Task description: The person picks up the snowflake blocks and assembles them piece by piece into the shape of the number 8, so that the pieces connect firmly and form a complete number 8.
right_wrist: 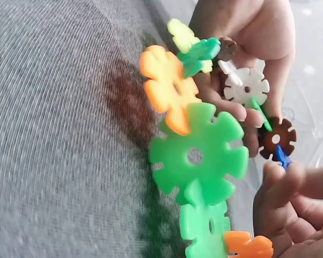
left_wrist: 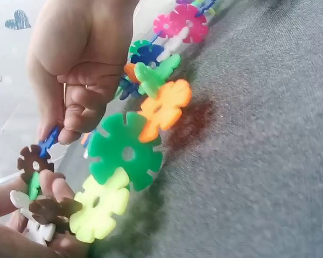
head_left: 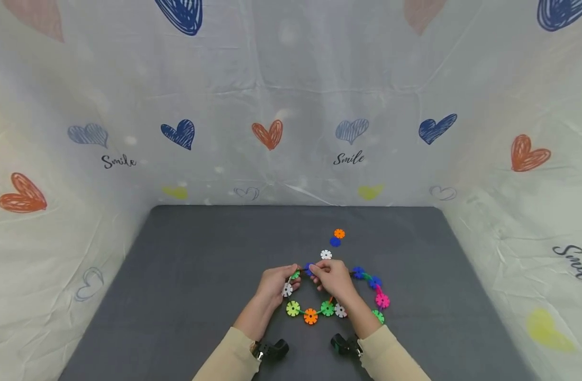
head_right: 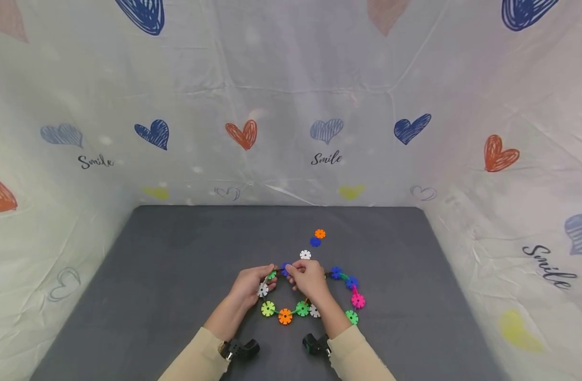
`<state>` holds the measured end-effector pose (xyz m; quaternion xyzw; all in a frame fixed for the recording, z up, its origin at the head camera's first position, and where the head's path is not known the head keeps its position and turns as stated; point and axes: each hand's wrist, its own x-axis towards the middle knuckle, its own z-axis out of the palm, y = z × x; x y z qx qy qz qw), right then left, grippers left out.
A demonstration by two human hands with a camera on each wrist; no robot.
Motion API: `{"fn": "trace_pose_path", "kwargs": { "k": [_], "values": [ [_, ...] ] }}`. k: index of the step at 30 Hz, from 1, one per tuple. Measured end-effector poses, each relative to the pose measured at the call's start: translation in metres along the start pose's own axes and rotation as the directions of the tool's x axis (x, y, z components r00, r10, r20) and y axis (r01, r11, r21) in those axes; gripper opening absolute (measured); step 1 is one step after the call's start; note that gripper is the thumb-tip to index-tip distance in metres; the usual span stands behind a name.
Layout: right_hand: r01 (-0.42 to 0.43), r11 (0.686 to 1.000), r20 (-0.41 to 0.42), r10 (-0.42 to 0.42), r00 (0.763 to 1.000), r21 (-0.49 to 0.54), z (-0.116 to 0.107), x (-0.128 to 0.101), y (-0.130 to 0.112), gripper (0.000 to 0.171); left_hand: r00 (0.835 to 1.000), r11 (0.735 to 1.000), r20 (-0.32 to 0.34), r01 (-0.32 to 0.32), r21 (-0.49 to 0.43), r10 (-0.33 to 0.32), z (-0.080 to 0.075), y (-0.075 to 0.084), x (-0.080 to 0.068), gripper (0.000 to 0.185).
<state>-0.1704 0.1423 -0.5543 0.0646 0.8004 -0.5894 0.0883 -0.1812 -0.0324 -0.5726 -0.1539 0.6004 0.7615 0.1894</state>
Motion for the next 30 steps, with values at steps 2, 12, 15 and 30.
{"fn": "trace_pose_path", "kwargs": {
  "k": [2, 12, 15, 30],
  "values": [
    [-0.001, 1.000, 0.016, 0.001, 1.000, -0.015, 0.000, 0.000, 0.000, 0.021, 1.000, 1.000, 0.016, -0.008, 0.020, 0.008, -0.002, -0.003, 0.001, 0.032],
    [0.065, 0.982, -0.057, -0.077, 0.995, -0.179, 0.009, 0.001, 0.008, 0.022, 0.999, 0.998, -0.018, -0.050, 0.050, 0.051, 0.000, -0.006, 0.001, 0.028],
    [0.069, 0.982, -0.040, -0.077, 0.996, -0.173, 0.007, 0.001, 0.006, 0.023, 0.999, 0.997, -0.017, -0.047, 0.054, 0.048, 0.001, -0.005, 0.001, 0.027],
    [0.106, 0.988, -0.090, -0.117, 0.989, -0.116, 0.017, 0.000, 0.007, 0.024, 0.996, 0.998, 0.087, 0.021, -0.061, -0.015, -0.009, -0.003, 0.013, 0.031]
  ]
}}
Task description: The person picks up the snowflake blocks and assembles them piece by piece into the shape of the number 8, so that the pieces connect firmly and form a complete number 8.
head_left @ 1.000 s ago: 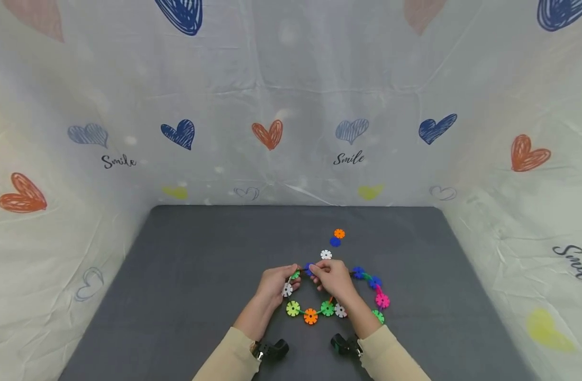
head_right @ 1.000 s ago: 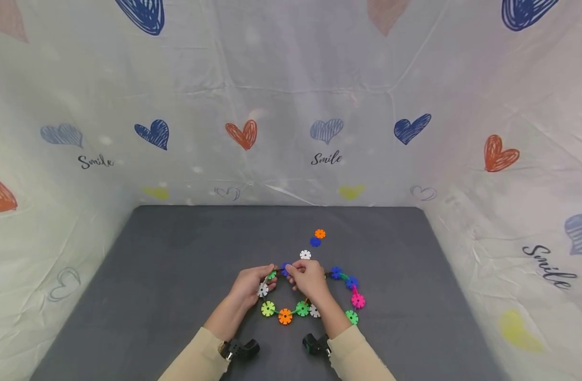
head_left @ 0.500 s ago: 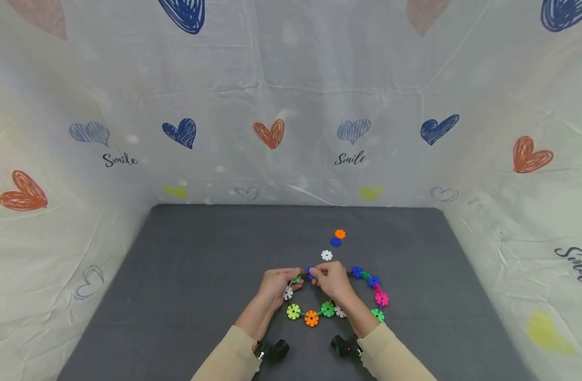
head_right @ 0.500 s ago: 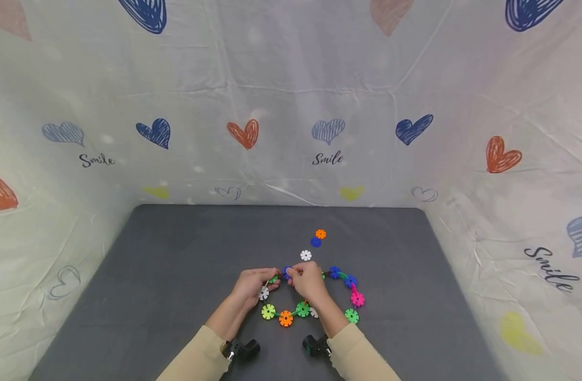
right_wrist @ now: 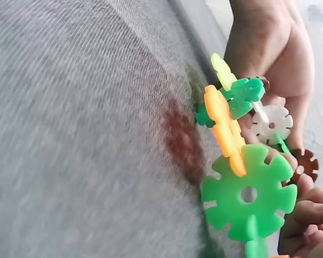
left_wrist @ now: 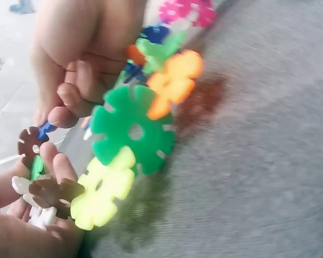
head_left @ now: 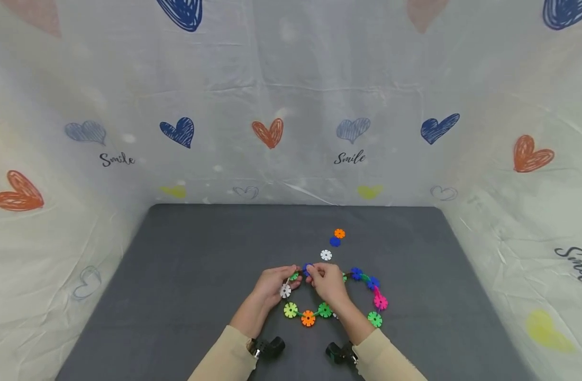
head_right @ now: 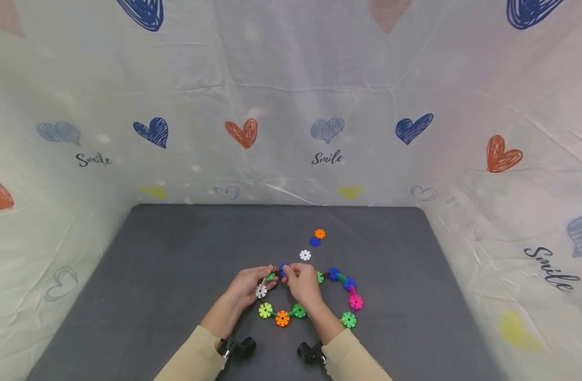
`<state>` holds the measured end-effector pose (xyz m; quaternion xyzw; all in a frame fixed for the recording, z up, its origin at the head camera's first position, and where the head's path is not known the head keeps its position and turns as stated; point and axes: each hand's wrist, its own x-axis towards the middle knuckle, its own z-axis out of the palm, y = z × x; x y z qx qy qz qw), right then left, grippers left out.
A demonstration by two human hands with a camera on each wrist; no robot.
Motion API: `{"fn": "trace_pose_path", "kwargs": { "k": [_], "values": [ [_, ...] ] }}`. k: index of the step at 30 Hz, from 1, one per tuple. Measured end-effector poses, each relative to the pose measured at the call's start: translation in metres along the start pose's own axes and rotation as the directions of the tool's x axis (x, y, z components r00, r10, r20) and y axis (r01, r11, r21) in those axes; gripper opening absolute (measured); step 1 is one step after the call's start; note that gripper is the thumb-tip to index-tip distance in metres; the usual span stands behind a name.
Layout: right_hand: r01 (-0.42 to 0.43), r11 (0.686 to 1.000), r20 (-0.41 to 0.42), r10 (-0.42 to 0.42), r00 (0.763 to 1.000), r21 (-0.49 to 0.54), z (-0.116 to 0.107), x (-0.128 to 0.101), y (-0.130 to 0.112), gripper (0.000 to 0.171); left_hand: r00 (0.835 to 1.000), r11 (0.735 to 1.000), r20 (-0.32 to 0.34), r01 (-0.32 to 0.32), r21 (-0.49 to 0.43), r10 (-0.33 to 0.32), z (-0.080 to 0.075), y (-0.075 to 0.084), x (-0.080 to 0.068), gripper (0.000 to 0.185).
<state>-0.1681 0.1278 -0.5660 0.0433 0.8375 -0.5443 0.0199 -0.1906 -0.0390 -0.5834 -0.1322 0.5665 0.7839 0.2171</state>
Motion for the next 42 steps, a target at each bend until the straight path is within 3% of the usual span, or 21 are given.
{"fn": "trace_pose_path", "kwargs": {
  "k": [4, 7, 14, 24, 37, 42],
  "values": [
    [0.044, 0.998, -0.058, -0.047, 0.997, -0.049, -0.003, 0.001, -0.002, 0.024, 0.998, 0.999, 0.058, 0.024, -0.044, -0.021, -0.001, 0.005, 0.002, 0.035],
    [0.053, 0.995, -0.076, -0.059, 0.995, -0.079, -0.007, 0.002, -0.003, 0.023, 0.998, 0.999, 0.058, 0.023, -0.048, -0.020, -0.003, 0.007, 0.002, 0.035],
    [0.067, 0.992, 0.103, -0.057, 0.993, -0.104, -0.014, 0.007, -0.007, 0.026, 0.999, 1.000, 0.036, 0.009, -0.027, -0.008, -0.005, 0.007, 0.002, 0.036],
    [0.130, 0.975, 0.234, -0.086, 0.968, -0.180, -0.027, 0.017, -0.010, 0.027, 0.999, 1.000, 0.046, 0.007, -0.024, -0.006, -0.006, 0.006, 0.001, 0.037],
    [0.158, 0.967, 0.318, -0.090, 0.944, -0.197, -0.025, 0.023, -0.005, 0.026, 0.999, 0.999, 0.049, -0.002, 0.033, 0.000, -0.003, 0.004, -0.001, 0.035],
    [0.158, 0.969, 0.294, -0.097, 0.951, -0.190, -0.020, 0.023, -0.006, 0.026, 1.000, 0.999, 0.023, -0.003, 0.044, 0.002, -0.002, 0.003, 0.000, 0.033]
  ]
}}
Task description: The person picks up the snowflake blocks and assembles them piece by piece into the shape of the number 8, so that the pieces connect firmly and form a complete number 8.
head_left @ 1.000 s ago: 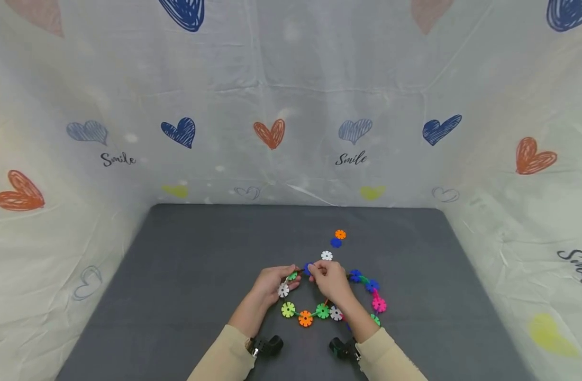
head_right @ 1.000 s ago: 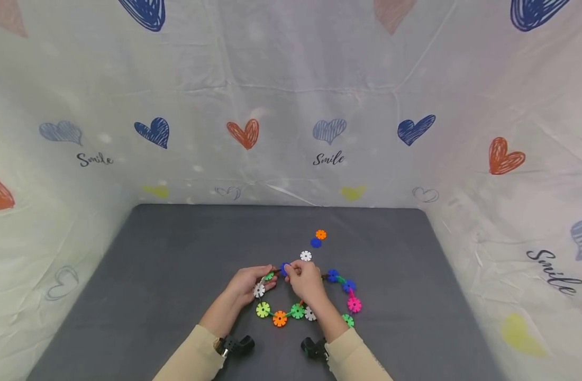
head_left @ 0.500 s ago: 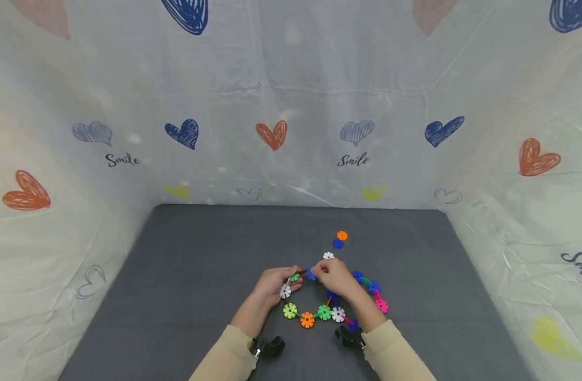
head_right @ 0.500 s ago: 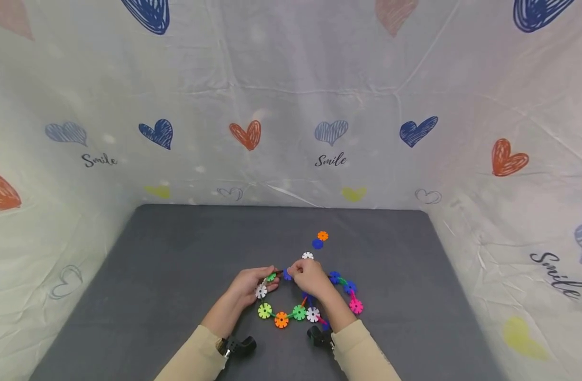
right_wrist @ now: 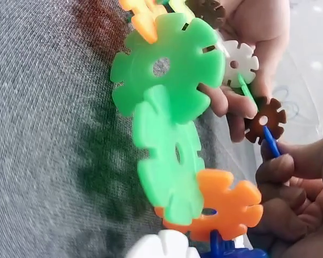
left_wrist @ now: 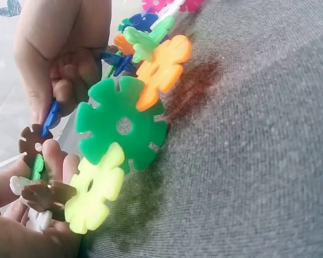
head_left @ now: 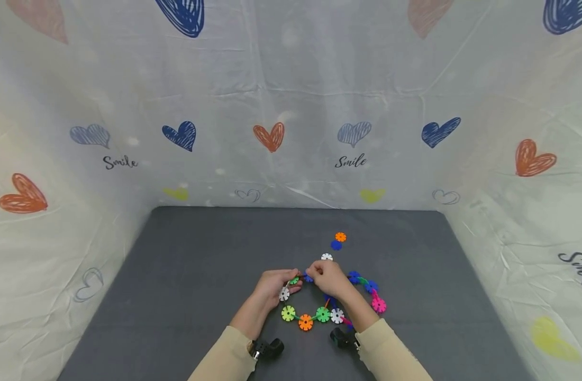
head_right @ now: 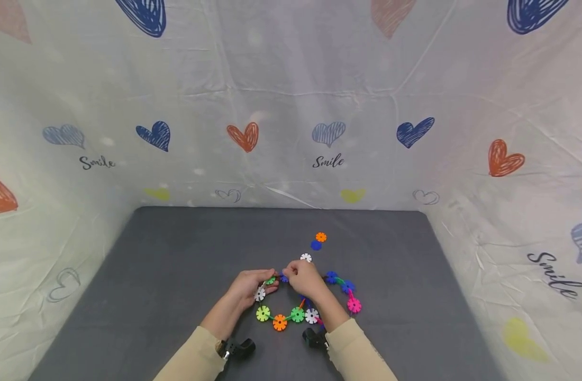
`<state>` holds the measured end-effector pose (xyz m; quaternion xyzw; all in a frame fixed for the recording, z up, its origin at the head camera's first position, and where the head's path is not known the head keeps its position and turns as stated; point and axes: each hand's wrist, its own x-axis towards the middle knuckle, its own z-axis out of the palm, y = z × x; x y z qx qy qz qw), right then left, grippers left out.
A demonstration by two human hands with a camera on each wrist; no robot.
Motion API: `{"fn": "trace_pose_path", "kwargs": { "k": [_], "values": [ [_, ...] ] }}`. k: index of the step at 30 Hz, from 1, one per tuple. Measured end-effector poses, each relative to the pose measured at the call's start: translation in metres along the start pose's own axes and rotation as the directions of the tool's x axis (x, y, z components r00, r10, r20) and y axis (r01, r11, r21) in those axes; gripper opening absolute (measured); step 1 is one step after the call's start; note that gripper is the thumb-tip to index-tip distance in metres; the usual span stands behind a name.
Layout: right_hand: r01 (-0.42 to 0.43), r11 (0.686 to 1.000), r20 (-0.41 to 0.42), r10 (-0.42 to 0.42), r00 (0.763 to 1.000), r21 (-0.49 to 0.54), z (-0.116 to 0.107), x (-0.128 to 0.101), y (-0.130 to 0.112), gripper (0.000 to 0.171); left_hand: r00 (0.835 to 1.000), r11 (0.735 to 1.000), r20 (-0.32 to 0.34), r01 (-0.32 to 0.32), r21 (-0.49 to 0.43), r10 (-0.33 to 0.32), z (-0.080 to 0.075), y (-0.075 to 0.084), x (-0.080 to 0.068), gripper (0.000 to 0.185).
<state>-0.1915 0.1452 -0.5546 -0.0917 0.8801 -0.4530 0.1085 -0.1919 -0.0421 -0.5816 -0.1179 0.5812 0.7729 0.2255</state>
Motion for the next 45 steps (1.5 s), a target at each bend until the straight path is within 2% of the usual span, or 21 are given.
{"fn": "trace_pose_path", "kwargs": {
  "k": [5, 7, 9, 10, 12, 14, 16, 18, 21, 25, 27, 30, 35, 41, 45],
  "values": [
    [0.003, 1.000, -0.025, -0.003, 1.000, 0.029, -0.004, 0.000, -0.003, 0.026, 0.999, 1.000, 0.032, -0.004, -0.002, 0.004, -0.002, 0.002, -0.003, 0.035],
    [-0.011, 1.000, -0.087, 0.011, 0.996, 0.003, -0.010, 0.001, -0.003, 0.025, 0.999, 0.999, 0.043, -0.028, 0.046, 0.026, -0.002, 0.003, -0.005, 0.034],
    [-0.041, 0.997, -0.187, 0.029, 0.982, -0.061, -0.018, 0.002, -0.003, 0.022, 0.997, 0.985, 0.033, -0.076, 0.152, 0.072, -0.001, 0.006, -0.006, 0.031],
    [-0.062, 0.993, -0.235, 0.036, 0.971, -0.104, -0.022, 0.003, -0.002, 0.021, 0.994, 0.969, 0.026, -0.106, 0.221, 0.103, 0.000, 0.008, -0.007, 0.029],
    [-0.122, 0.975, -0.301, 0.063, 0.952, -0.183, -0.029, 0.006, 0.001, 0.019, 0.986, 0.918, 0.010, -0.159, 0.364, 0.167, 0.000, 0.012, -0.009, 0.027],
    [-0.176, 0.951, -0.302, 0.094, 0.949, -0.255, -0.033, 0.010, 0.004, 0.023, 0.979, 0.857, -0.005, -0.178, 0.484, 0.206, 0.000, 0.016, -0.010, 0.025],
    [-0.204, 0.929, -0.261, 0.124, 0.957, -0.308, -0.034, 0.013, 0.008, 0.029, 0.977, 0.814, -0.002, -0.178, 0.553, 0.214, 0.001, 0.020, -0.010, 0.026],
    [-0.215, 0.919, -0.226, 0.145, 0.963, -0.330, -0.033, 0.016, 0.011, 0.032, 0.979, 0.791, 0.018, -0.173, 0.586, 0.201, 0.002, 0.022, -0.010, 0.029],
    [-0.232, 0.912, -0.212, 0.167, 0.963, -0.338, -0.030, 0.020, 0.015, 0.023, 0.981, 0.774, 0.045, -0.176, 0.608, 0.188, 0.005, 0.024, -0.008, 0.029],
    [-0.256, 0.912, -0.175, 0.208, 0.962, -0.322, -0.030, 0.021, 0.015, 0.012, 0.980, 0.775, 0.019, -0.167, 0.609, 0.196, 0.008, 0.023, -0.007, 0.026],
    [-0.256, 0.926, -0.149, 0.222, 0.964, -0.277, -0.031, 0.020, 0.014, 0.013, 0.979, 0.779, -0.014, -0.152, 0.608, 0.201, 0.007, 0.022, -0.008, 0.026],
    [-0.221, 0.961, -0.136, 0.200, 0.970, -0.163, -0.033, 0.016, 0.011, 0.014, 0.982, 0.805, -0.037, -0.131, 0.579, 0.187, 0.005, 0.022, -0.007, 0.026],
    [-0.089, 0.995, -0.158, 0.082, 0.984, -0.038, -0.029, 0.004, -0.001, 0.009, 0.985, 0.837, -0.029, -0.131, 0.531, 0.173, 0.000, 0.022, -0.006, 0.026],
    [0.028, 1.000, -0.177, -0.027, 0.984, 0.004, -0.010, -0.014, -0.007, 0.006, 0.981, 0.830, -0.024, -0.150, 0.538, 0.193, -0.001, 0.020, -0.006, 0.026],
    [0.075, 0.996, -0.216, -0.082, 0.973, -0.044, 0.000, -0.020, -0.008, 0.004, 0.977, 0.832, -0.027, -0.164, 0.530, 0.210, 0.000, 0.019, -0.008, 0.026]
  ]
}}
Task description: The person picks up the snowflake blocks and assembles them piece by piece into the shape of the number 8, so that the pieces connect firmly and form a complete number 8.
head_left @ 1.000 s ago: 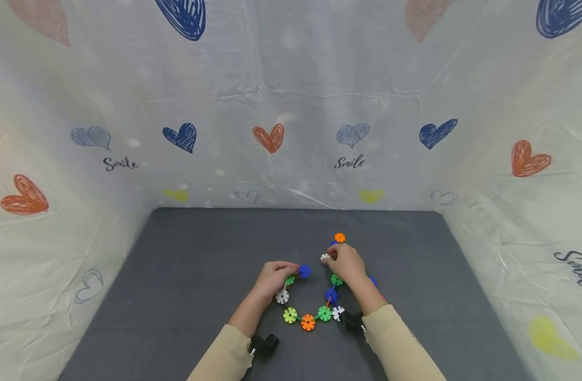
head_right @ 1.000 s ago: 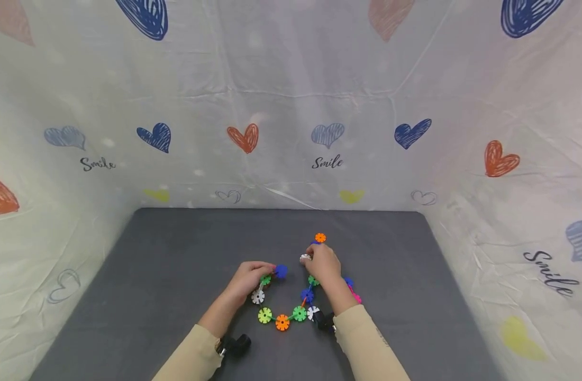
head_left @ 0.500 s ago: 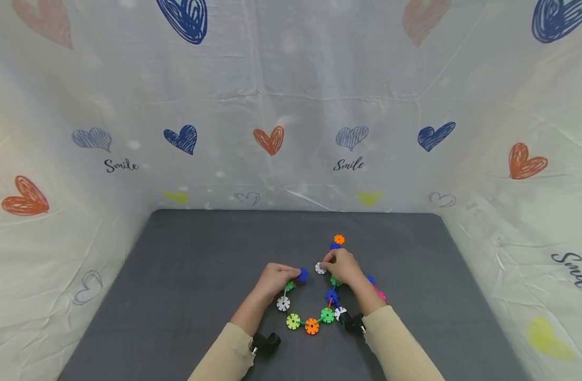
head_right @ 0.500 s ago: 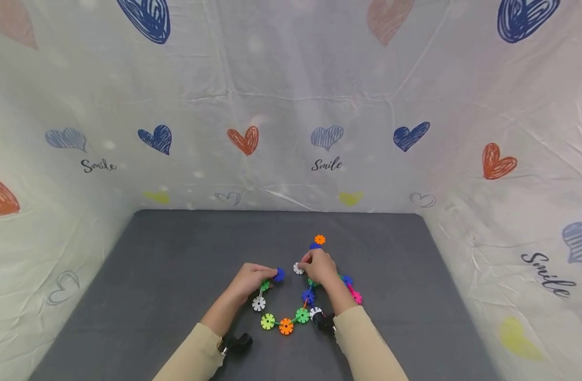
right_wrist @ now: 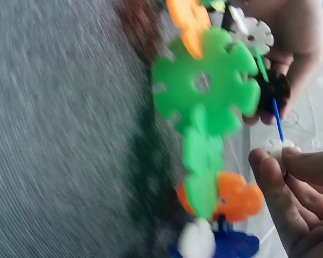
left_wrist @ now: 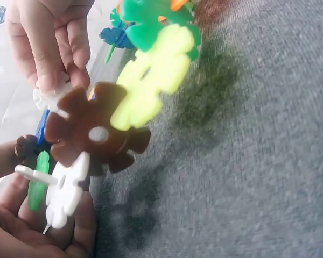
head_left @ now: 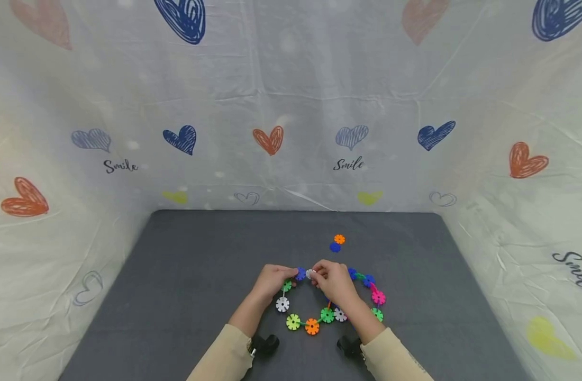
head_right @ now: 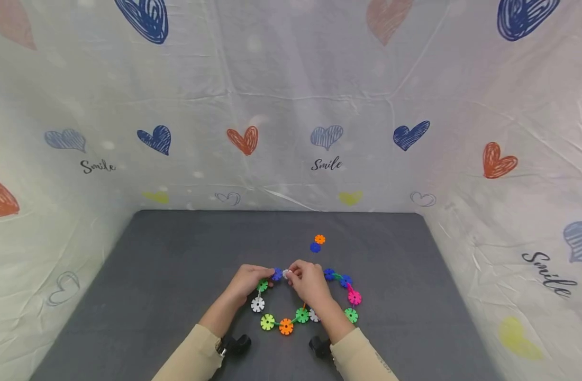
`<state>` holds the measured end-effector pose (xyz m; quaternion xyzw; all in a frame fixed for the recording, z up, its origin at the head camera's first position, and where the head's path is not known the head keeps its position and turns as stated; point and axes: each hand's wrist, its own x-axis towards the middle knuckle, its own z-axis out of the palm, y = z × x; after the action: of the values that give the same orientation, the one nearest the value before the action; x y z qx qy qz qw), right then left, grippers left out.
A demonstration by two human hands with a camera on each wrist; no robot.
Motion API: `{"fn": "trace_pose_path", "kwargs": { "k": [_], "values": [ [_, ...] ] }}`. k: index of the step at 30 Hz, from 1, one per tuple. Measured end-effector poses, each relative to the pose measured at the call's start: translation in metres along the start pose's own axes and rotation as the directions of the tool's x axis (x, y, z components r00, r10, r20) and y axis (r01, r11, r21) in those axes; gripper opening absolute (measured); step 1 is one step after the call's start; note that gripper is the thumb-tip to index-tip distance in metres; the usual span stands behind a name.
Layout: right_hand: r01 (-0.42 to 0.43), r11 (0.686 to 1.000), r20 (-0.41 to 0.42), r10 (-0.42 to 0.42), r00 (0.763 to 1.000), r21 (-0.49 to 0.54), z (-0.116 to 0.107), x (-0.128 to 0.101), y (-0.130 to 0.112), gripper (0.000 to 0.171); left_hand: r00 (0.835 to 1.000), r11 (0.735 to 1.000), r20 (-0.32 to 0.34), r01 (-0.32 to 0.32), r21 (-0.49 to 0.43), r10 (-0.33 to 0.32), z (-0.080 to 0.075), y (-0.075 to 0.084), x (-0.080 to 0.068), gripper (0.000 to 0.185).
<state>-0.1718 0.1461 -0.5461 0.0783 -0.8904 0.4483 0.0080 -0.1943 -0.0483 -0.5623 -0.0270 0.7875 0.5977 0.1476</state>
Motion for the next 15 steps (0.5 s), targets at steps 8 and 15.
{"fn": "trace_pose_path", "kwargs": {
  "k": [8, 15],
  "values": [
    [0.048, 0.988, -0.081, -0.060, 0.995, -0.145, 0.013, -0.006, 0.000, 0.007, 1.000, 0.999, -0.021, 0.008, -0.035, -0.009, 0.003, -0.003, -0.001, 0.028],
    [0.152, 0.966, -0.166, -0.188, 0.968, -0.209, 0.025, -0.010, 0.003, 0.008, 1.000, 0.997, -0.003, 0.029, -0.077, -0.029, 0.002, -0.006, -0.002, 0.026]
  ]
}}
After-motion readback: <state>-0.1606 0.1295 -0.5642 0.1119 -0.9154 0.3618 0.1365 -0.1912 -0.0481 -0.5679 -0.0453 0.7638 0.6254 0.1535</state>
